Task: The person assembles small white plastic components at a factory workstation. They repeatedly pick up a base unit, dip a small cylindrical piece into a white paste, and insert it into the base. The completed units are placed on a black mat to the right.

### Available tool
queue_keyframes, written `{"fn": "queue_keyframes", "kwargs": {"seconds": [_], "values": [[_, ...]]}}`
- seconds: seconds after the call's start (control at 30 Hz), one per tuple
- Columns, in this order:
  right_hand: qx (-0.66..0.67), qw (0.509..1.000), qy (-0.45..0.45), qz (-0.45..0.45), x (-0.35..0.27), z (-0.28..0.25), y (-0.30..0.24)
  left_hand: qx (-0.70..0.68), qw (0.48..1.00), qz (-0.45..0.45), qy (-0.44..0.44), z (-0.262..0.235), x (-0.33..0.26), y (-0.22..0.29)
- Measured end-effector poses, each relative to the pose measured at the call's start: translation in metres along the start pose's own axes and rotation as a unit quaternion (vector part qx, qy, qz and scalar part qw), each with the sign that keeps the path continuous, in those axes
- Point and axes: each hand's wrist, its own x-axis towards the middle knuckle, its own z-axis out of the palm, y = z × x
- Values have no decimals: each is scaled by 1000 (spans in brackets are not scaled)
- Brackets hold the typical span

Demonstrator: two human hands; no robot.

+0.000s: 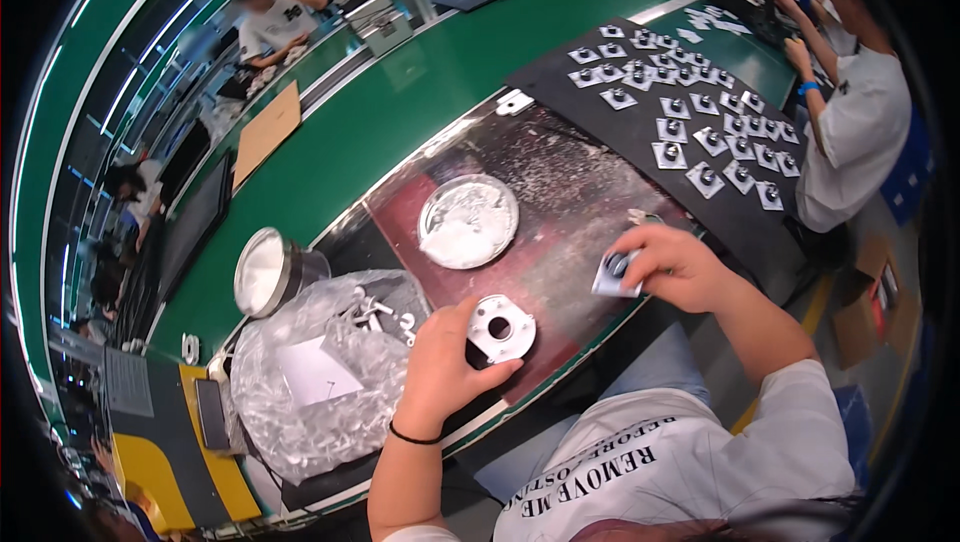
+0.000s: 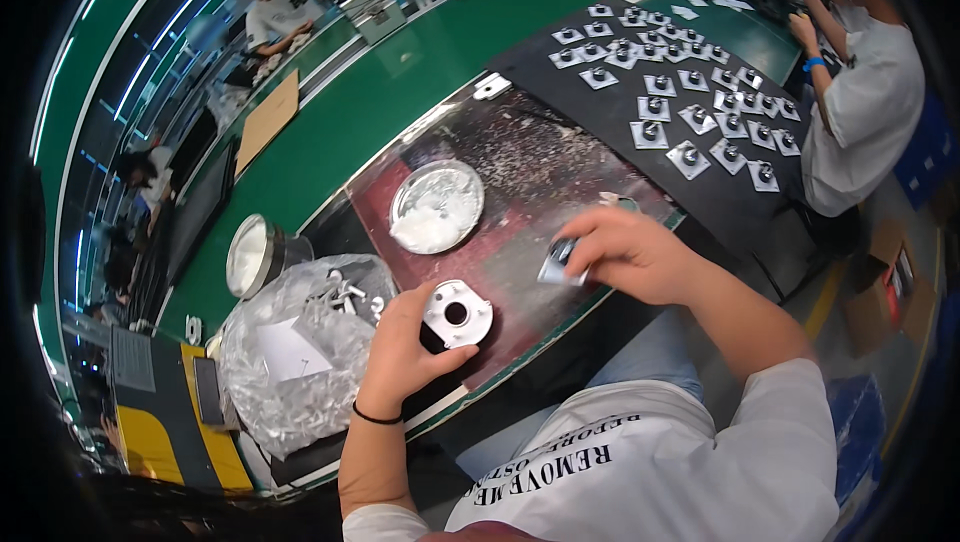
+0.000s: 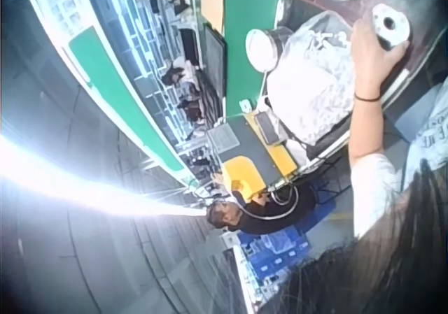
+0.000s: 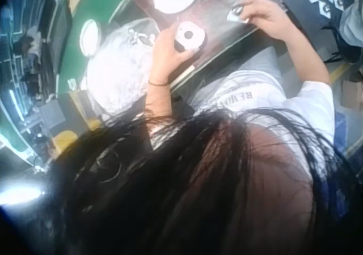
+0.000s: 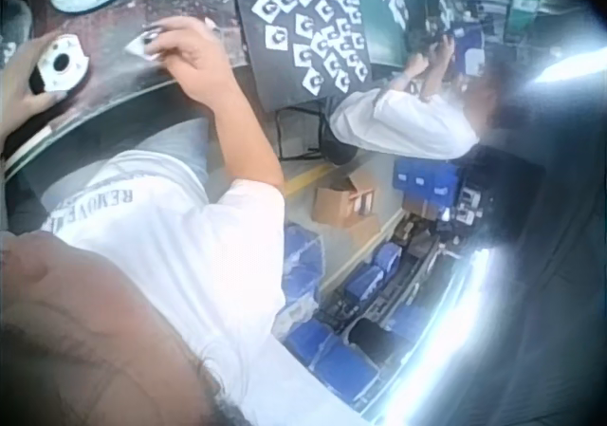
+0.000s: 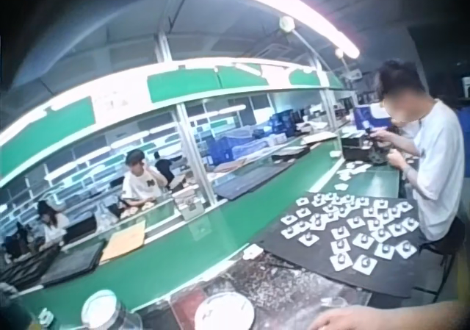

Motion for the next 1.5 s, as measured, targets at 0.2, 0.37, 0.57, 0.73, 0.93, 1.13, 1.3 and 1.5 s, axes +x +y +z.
{"fn": "queue_keyframes", "kwargs": {"seconds": [0.2, 0.37, 0.57, 0.73, 0.93, 1.13, 1.3, 1.5], "values": [[-133, 957, -257, -30, 78, 20, -33, -4, 1000, 12, -21, -3, -2, -4], [-95, 922, -375, -2, 131, 36, -37, -19, 999, 42, -26, -1, -4, -11], [-69, 846, -515, 122, 166, 65, -26, -24, 998, 33, -44, -1, -5, -16], [-4, 893, -450, 31, 157, 76, 7, -31, 998, 39, -43, 0, -4, -17], [-191, 921, -335, 60, 146, 81, -24, -14, 999, 43, -18, 2, -8, -19], [-322, 916, -189, -146, 106, 81, -34, -28, 998, 4, -58, -3, -4, -14], [-337, 909, -199, -144, 101, 80, -37, -26, 999, 30, -12, 4, -8, -19], [-280, 914, -215, -199, 100, 76, -23, -32, 999, 38, 3, 5, -8, -19]]}}
